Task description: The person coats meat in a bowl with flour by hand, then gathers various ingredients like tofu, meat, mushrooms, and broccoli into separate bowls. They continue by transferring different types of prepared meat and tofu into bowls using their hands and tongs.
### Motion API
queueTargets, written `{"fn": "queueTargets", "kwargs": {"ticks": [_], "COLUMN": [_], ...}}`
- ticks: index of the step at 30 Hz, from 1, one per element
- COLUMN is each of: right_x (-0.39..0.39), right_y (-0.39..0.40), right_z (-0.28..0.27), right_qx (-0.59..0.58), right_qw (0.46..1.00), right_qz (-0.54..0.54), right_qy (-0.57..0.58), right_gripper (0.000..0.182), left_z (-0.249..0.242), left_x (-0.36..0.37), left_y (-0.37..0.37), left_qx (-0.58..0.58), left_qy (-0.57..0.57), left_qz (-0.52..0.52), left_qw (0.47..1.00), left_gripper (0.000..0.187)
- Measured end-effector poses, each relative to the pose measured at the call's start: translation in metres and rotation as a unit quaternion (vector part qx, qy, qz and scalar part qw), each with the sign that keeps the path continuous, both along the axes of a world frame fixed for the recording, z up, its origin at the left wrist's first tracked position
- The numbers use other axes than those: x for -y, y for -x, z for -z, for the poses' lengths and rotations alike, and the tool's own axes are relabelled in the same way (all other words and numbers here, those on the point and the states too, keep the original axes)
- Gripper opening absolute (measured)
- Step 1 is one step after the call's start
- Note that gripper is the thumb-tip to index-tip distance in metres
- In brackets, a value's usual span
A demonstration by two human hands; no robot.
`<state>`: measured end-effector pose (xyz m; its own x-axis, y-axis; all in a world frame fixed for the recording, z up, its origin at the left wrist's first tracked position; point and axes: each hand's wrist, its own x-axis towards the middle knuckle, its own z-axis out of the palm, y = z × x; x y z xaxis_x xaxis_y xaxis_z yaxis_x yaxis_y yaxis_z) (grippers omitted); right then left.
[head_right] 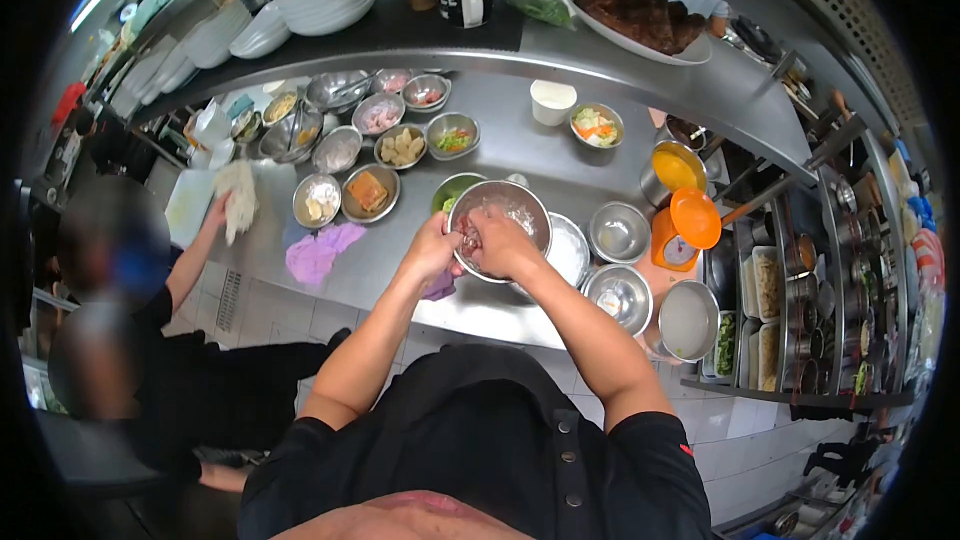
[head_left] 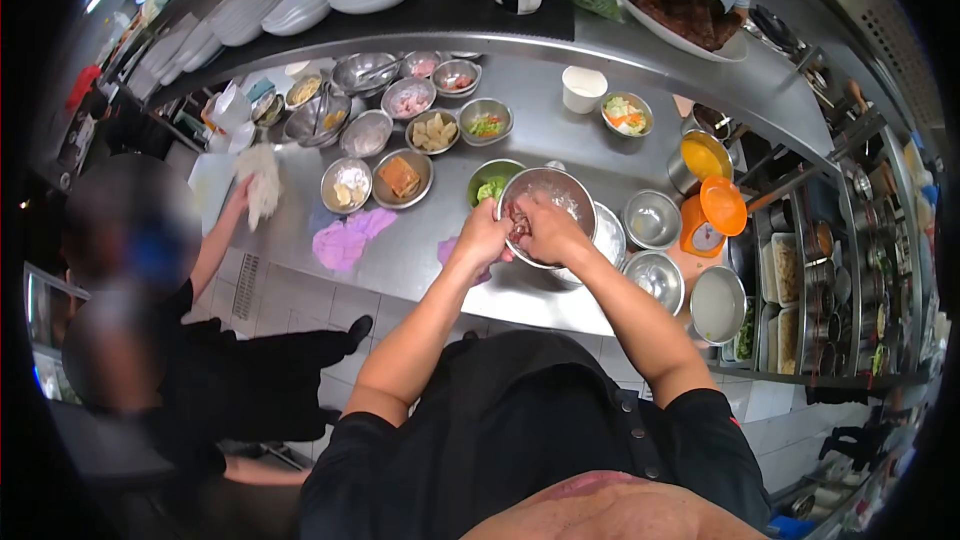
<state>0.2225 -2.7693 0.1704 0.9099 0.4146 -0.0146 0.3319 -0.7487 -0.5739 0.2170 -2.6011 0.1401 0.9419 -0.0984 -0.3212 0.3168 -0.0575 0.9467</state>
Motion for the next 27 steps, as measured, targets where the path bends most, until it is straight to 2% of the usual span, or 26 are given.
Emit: {"fn": "queueTargets", "kwargs": {"ticks": [2,4,6,8,10,11,12,14,16,18,20,21,22,23,25,27], "right_x": [0.007,0.012,0.011,0.005,0.002,0.007,0.013,0.018,0.024,0.027,0.033,0.033,0.045,0.056,0.094,0.146], "right_y": [-0.01,-0.01,0.01,0.006,-0.005,0.003,0.004,0.018,0.013,0.02,0.032,0.038,0.032,0.034,0.041,0.047], "right_z": [0.018,0.018,-0.017,-0.017,0.0,-0.008,-0.019,-0.031,-0.005,0.006,-0.014,-0.036,-0.039,-0.045,-0.048,-0.034], "right_qx": [-0.003,-0.001,0.116,0.156,0.033,0.067,0.068,0.112,0.103,0.098,0.101,0.132,0.196,0.138,0.115,0.194], "right_qw": [0.999,0.997,0.993,0.987,0.981,0.989,0.989,0.991,0.994,0.993,0.994,0.985,0.971,0.966,0.955,0.934], "right_qz": [-0.024,-0.047,0.013,0.022,-0.032,-0.024,-0.027,0.074,0.02,-0.032,-0.003,0.045,0.04,0.092,0.155,0.208], "right_qy": [0.035,0.069,-0.007,0.006,0.191,0.126,0.126,-0.022,0.014,0.05,-0.041,-0.106,-0.135,-0.198,-0.223,-0.216], "right_gripper": [0.041,0.038,0.031,0.025,0.021,0.016,0.016,0.015,0.016,0.017,0.019,0.021,0.023,0.026,0.027,0.027], "left_z": [0.01,0.015,0.008,0.003,0.004,0.009,0.014,0.013,0.012,0.019,0.021,0.02,0.021,0.027,0.041,0.065], "left_x": [-0.005,-0.005,-0.007,-0.008,-0.006,-0.006,-0.006,-0.002,0.006,0.014,0.011,0.007,0.003,-0.006,-0.032,-0.069], "left_y": [0.003,0.013,0.015,0.01,0.009,0.011,0.011,0.022,0.023,0.033,0.032,0.031,0.029,0.026,0.02,0.014], "left_qx": [-0.004,-0.036,-0.033,-0.036,-0.032,-0.043,-0.054,-0.052,-0.023,-0.047,-0.061,-0.056,-0.05,-0.05,-0.047,-0.044], "left_qy": [-0.015,0.047,0.063,0.081,0.078,0.08,0.081,0.124,0.122,0.092,0.062,0.092,0.123,0.166,0.178,0.189], "left_qz": [0.01,-0.039,-0.047,-0.059,-0.064,-0.058,-0.052,-0.076,-0.068,-0.074,-0.067,-0.089,-0.111,-0.141,-0.211,-0.249], "left_qw": [1.0,0.997,0.996,0.994,0.994,0.994,0.994,0.988,0.99,0.992,0.994,0.99,0.985,0.975,0.96,0.949], "left_gripper": [0.025,0.019,0.017,0.015,0.014,0.014,0.014,0.014,0.015,0.018,0.022,0.019,0.018,0.018,0.023,0.027]}}
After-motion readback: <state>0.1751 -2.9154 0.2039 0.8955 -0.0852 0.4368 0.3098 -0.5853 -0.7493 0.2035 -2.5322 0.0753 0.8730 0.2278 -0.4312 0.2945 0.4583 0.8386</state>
